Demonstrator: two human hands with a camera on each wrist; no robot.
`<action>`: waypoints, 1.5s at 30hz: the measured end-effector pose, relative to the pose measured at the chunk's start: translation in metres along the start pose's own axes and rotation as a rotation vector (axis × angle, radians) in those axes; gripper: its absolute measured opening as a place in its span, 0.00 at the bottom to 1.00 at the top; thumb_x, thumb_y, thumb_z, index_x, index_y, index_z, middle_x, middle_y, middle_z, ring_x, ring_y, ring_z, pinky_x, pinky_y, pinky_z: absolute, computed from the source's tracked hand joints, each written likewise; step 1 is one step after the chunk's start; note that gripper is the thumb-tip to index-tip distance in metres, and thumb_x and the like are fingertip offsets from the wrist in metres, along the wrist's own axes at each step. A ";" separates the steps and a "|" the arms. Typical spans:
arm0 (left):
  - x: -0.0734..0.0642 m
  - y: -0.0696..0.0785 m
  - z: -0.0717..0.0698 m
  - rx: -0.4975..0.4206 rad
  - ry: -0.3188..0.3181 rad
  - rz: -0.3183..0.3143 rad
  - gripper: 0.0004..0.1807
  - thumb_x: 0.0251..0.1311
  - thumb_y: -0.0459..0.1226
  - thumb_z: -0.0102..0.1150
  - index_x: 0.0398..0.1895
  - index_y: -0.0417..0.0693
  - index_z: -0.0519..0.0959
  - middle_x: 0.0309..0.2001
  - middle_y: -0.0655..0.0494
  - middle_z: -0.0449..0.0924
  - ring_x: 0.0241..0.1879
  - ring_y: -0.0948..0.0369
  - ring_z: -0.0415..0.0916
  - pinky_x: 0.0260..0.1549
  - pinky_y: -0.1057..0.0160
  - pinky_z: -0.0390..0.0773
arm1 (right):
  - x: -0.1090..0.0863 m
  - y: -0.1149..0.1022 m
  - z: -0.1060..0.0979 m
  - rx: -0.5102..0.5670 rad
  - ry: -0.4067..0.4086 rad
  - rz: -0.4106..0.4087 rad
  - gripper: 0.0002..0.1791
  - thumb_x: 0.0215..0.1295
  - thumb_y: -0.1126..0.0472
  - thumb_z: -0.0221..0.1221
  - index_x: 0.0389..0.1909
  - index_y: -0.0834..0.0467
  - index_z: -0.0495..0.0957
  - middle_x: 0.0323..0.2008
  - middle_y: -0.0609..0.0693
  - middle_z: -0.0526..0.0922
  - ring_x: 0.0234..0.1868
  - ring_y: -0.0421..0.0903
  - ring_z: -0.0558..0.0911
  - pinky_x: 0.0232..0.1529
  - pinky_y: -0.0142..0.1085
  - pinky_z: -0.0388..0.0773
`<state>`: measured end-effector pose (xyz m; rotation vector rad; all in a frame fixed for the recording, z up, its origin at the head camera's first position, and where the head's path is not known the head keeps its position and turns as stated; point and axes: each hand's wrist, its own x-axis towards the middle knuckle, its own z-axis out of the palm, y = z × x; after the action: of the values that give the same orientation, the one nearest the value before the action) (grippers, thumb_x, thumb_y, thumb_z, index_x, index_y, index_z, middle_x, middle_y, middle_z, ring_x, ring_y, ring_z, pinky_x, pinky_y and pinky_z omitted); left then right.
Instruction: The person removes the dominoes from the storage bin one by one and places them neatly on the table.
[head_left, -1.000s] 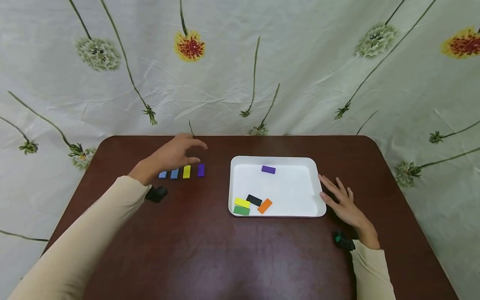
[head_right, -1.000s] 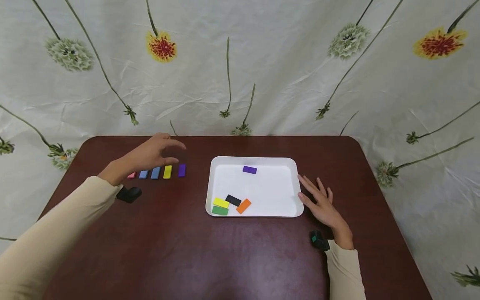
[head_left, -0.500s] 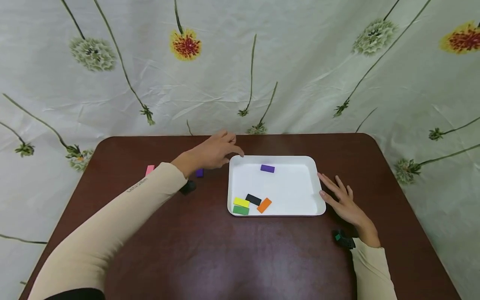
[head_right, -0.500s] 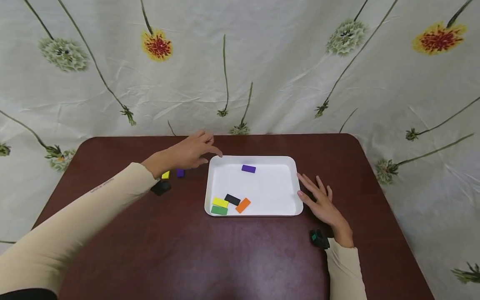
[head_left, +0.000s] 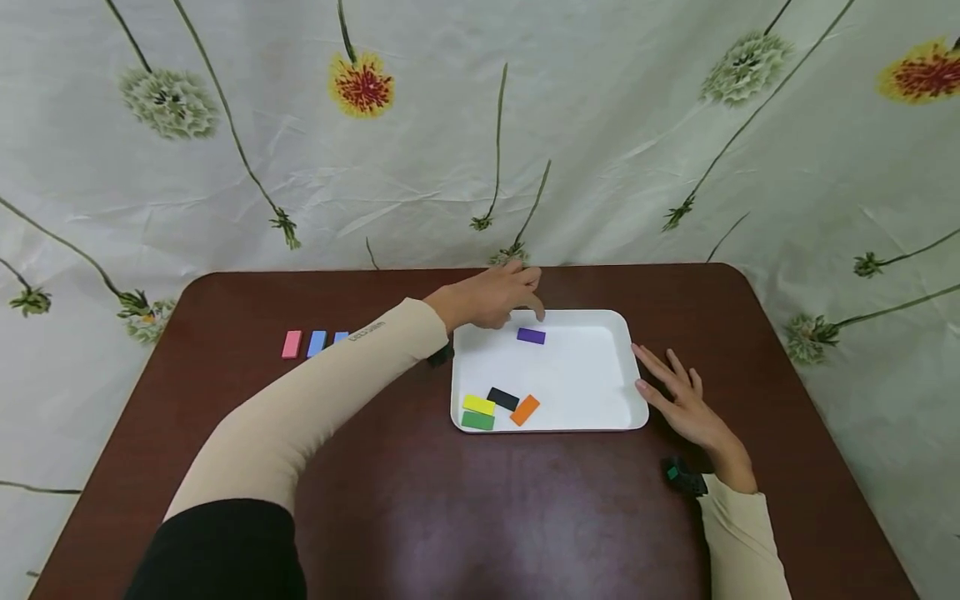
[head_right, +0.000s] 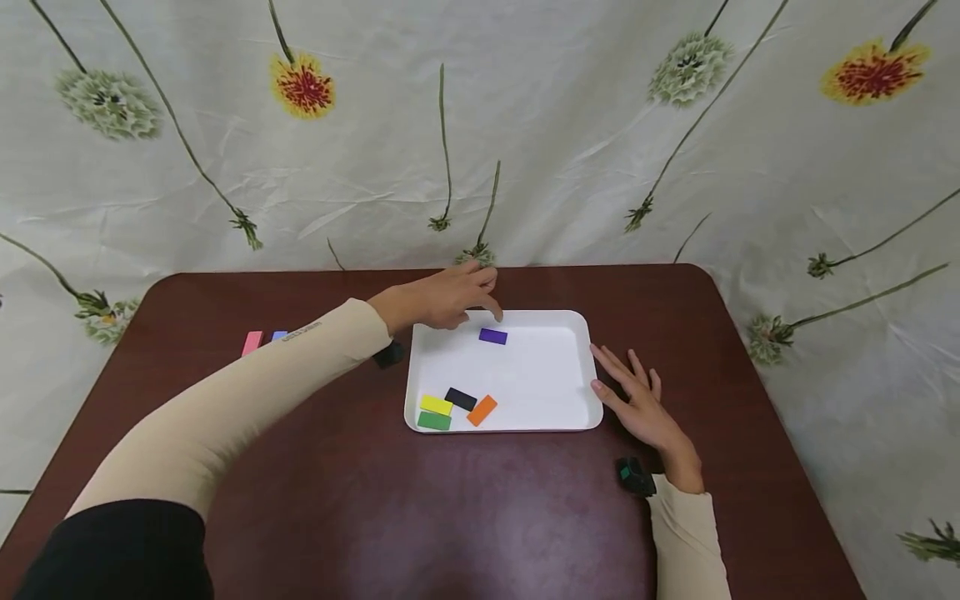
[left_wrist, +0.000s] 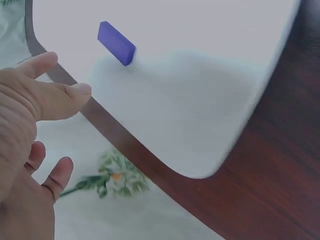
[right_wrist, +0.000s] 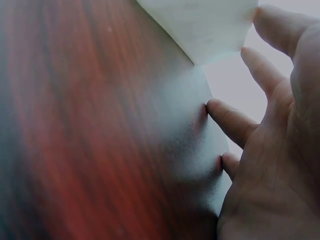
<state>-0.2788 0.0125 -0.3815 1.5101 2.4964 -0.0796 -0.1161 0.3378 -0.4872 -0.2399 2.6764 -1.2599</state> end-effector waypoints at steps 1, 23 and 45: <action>0.004 0.000 0.000 -0.006 -0.005 0.005 0.25 0.65 0.28 0.60 0.60 0.64 0.81 0.58 0.52 0.66 0.56 0.52 0.60 0.55 0.55 0.69 | 0.000 0.000 0.000 0.001 0.002 0.000 0.35 0.77 0.52 0.51 0.80 0.47 0.50 0.80 0.62 0.46 0.77 0.70 0.29 0.64 0.71 0.17; 0.029 0.000 0.030 0.022 -0.059 0.004 0.30 0.65 0.26 0.55 0.62 0.70 0.78 0.58 0.54 0.65 0.53 0.55 0.58 0.47 0.59 0.68 | 0.001 -0.004 -0.002 -0.005 -0.007 0.002 0.36 0.76 0.54 0.53 0.80 0.46 0.51 0.79 0.62 0.47 0.78 0.70 0.29 0.64 0.72 0.17; 0.033 0.003 0.032 0.026 -0.118 0.005 0.25 0.58 0.42 0.72 0.60 0.65 0.80 0.59 0.55 0.68 0.58 0.55 0.59 0.57 0.55 0.69 | 0.002 0.002 -0.002 -0.003 -0.007 0.006 0.36 0.76 0.51 0.52 0.80 0.47 0.50 0.80 0.62 0.46 0.78 0.69 0.28 0.64 0.71 0.16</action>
<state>-0.2858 0.0376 -0.4201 1.4766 2.4075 -0.1956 -0.1187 0.3403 -0.4880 -0.2362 2.6713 -1.2517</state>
